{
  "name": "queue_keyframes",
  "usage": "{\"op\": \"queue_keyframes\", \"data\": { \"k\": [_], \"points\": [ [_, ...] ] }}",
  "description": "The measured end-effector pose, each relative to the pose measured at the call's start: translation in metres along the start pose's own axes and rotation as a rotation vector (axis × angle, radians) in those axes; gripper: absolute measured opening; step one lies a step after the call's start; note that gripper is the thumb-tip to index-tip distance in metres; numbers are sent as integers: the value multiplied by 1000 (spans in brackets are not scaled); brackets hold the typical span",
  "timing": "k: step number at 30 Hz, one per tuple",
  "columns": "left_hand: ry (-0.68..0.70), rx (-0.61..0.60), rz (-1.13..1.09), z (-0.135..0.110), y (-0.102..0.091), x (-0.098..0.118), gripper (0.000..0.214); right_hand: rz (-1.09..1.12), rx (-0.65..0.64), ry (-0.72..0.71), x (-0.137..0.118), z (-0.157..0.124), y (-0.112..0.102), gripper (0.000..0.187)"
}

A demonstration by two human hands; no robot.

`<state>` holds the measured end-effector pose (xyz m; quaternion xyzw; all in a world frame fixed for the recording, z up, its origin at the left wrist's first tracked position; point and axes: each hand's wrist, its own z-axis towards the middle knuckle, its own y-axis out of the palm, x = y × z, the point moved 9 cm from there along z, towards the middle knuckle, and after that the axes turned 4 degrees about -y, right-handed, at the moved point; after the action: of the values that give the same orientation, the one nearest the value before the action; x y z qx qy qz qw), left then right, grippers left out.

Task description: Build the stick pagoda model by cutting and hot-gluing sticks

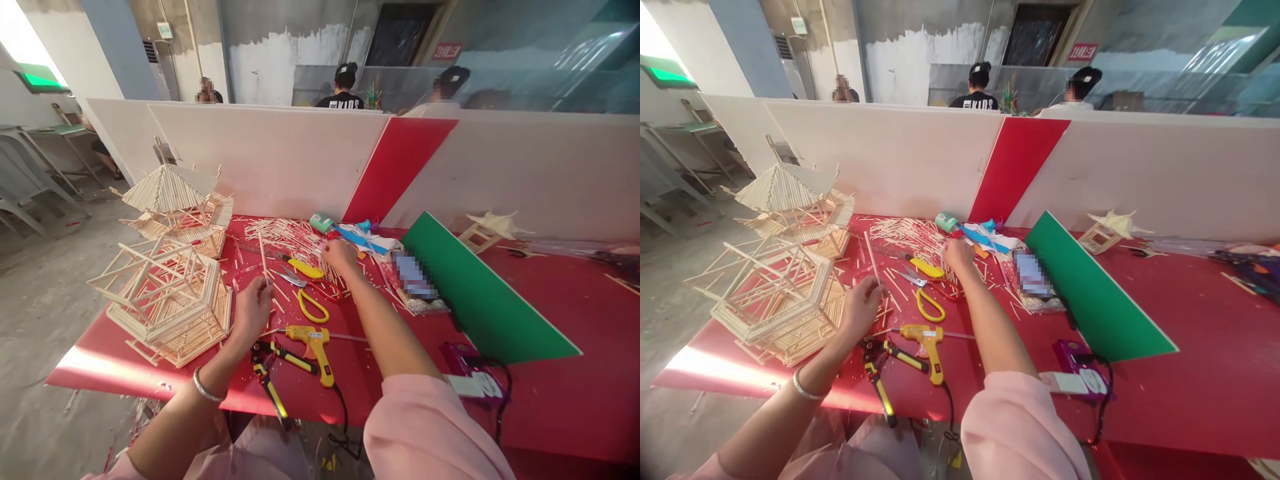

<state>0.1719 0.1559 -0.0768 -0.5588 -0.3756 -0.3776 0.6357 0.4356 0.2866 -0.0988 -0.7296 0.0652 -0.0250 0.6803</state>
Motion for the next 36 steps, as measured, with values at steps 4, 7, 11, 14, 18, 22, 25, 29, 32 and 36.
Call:
{"op": "queue_keyframes", "data": {
  "k": [4,7,11,14,18,22,25,29,32,36],
  "points": [
    [-7,32,-194,-8,-5,1,11,30,12,-232,-64,13,0,27],
    [-27,54,-219,-12,-9,-2,11,18,-8,-327,-103,29,6,32],
    [-52,122,-310,-21,-15,-10,15,-24,-15,-379,-137,56,13,34],
    [-85,177,-411,-26,-16,-17,20,-59,-21,-391,-153,75,18,35],
    [-162,170,-515,-22,-12,-25,26,-110,-55,-393,-160,94,24,36],
    [-209,157,-572,-14,-10,-34,29,-169,-89,-356,-147,106,25,36],
    [-223,130,-588,-12,-8,-40,29,-206,-104,-301,-130,109,24,37],
    [-249,104,-598,-13,-6,-45,30,-203,-108,-290,-124,104,22,36],
    [-255,104,-594,-12,-5,-44,31,-160,-102,-345,-135,94,23,35],
    [-260,106,-643,-12,-3,-38,34,-88,-124,-372,-149,82,29,35]
  ]
}}
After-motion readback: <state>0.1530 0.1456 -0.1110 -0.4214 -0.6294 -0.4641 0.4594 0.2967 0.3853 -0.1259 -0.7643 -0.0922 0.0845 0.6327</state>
